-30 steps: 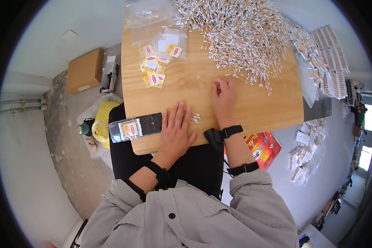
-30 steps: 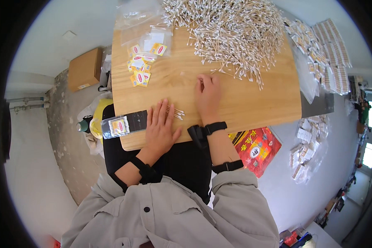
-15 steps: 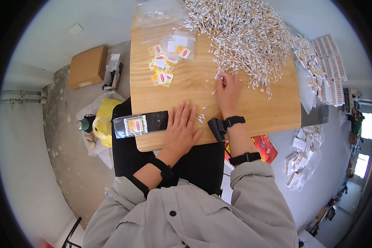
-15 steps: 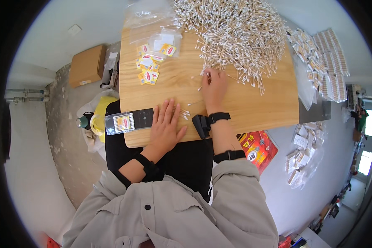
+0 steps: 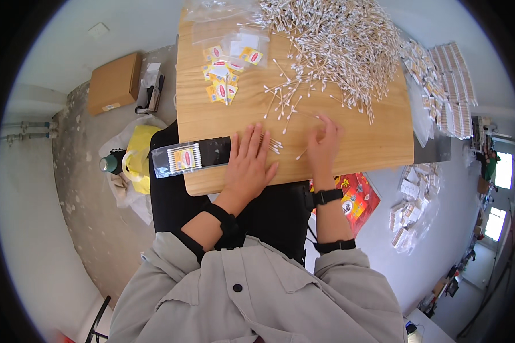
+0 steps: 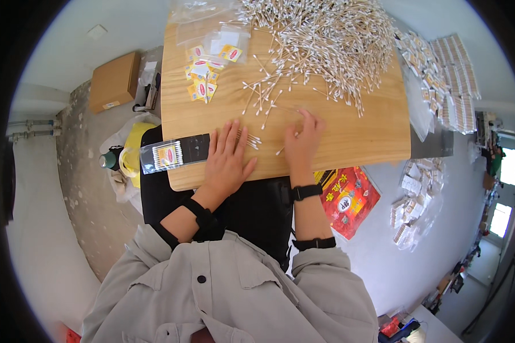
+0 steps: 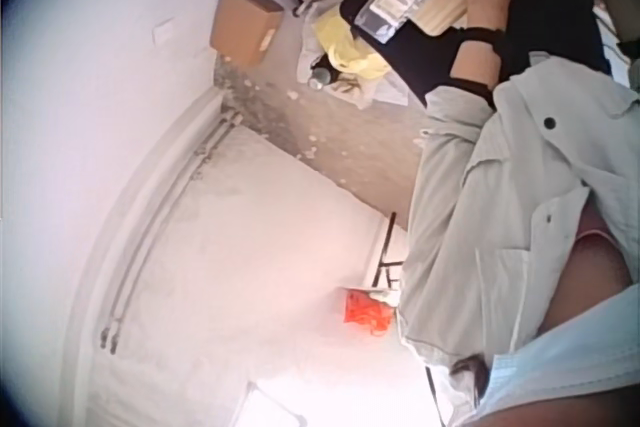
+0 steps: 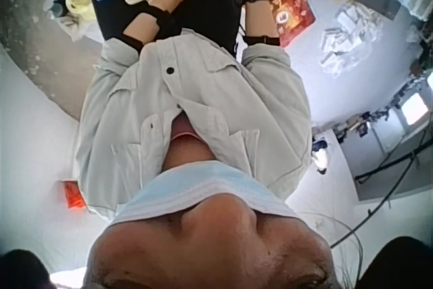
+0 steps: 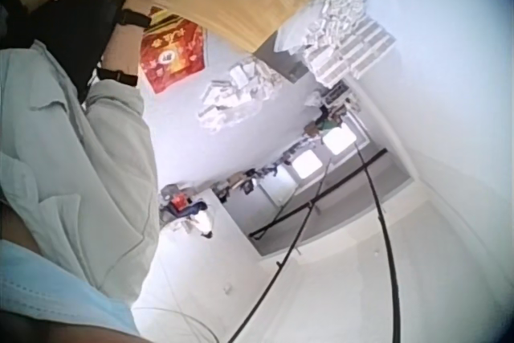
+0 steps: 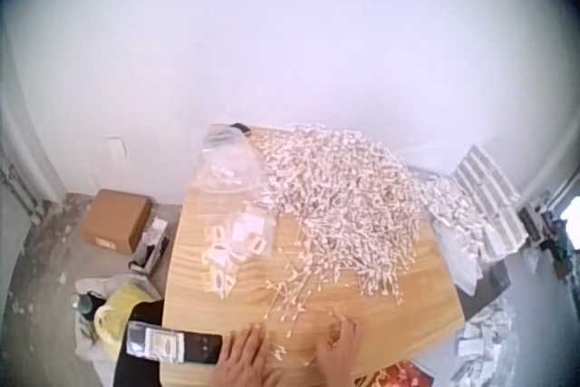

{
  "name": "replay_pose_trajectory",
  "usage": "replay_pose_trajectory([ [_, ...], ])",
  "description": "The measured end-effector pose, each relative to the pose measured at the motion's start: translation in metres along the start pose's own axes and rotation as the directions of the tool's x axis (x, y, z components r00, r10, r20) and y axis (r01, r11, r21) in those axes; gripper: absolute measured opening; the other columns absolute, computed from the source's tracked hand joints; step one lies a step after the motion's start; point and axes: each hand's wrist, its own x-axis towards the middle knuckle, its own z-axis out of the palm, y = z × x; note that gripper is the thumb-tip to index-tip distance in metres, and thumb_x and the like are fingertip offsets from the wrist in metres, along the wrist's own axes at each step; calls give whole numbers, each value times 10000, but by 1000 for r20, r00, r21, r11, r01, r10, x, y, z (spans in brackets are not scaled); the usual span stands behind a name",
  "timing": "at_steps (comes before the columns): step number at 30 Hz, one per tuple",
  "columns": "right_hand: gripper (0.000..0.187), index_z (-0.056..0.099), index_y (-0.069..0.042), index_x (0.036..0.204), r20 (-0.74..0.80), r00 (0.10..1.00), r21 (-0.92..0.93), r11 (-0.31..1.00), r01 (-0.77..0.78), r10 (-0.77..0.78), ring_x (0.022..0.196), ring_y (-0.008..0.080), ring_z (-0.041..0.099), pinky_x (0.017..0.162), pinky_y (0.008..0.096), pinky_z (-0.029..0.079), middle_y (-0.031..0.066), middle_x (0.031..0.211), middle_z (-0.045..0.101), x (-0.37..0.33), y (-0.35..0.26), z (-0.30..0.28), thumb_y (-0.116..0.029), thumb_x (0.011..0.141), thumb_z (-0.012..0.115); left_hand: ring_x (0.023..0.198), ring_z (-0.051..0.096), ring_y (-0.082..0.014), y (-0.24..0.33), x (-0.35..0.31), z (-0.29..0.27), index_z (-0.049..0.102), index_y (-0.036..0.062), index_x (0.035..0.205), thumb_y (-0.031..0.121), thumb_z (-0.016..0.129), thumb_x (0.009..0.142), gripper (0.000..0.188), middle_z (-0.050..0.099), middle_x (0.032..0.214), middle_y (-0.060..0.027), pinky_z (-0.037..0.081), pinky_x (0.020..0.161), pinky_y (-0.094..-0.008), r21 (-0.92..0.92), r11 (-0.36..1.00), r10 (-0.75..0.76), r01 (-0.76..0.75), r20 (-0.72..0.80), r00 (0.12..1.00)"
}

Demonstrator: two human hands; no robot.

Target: The person sits on the floor and packs cotton swabs into small plastic sleeves. They gather swabs from a large pile on a wooden board, align them into neat rows, and insert them into clear plastic packaging. The person then seals the packages and places them aside.

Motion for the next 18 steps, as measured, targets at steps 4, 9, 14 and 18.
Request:
replay_pose_trajectory([
  [4,376,589,-48,1214,118,958,-137,960,-244,260,920,289,603,769,352,513,142,1010,563,-30,-5,-13,-21,842,631,1465,226,-331,-2,-1,0,370,20,1472,407,612,885,743,291,1556,-180,164,1188,-526,-9,1000,-16,16,11,1000],
  [9,324,601,-30,1173,198,976,301,942,-152,94,840,227,627,693,314,526,138,977,575,-28,-16,15,4,853,636,1467,221,-330,-2,-1,0,355,20,1480,407,612,886,754,289,1557,-182,158,1190,-523,-3,1000,-11,11,24,1000],
  [14,356,605,-22,1178,323,946,360,920,-155,33,870,230,641,736,330,538,144,1018,598,17,-18,27,-77,840,705,1463,228,-337,-2,-1,-1,356,16,1477,406,611,888,751,296,1551,-189,156,1190,-525,-8,1000,-7,7,-5,1000],
  [18,518,564,7,1223,308,936,130,967,-219,171,911,275,639,782,377,533,167,1057,579,31,-27,25,-235,810,763,1461,234,-340,-1,-1,-2,355,16,1476,394,620,885,751,298,1549,-191,157,1190,-526,-30,999,-16,16,-2,1000],
])
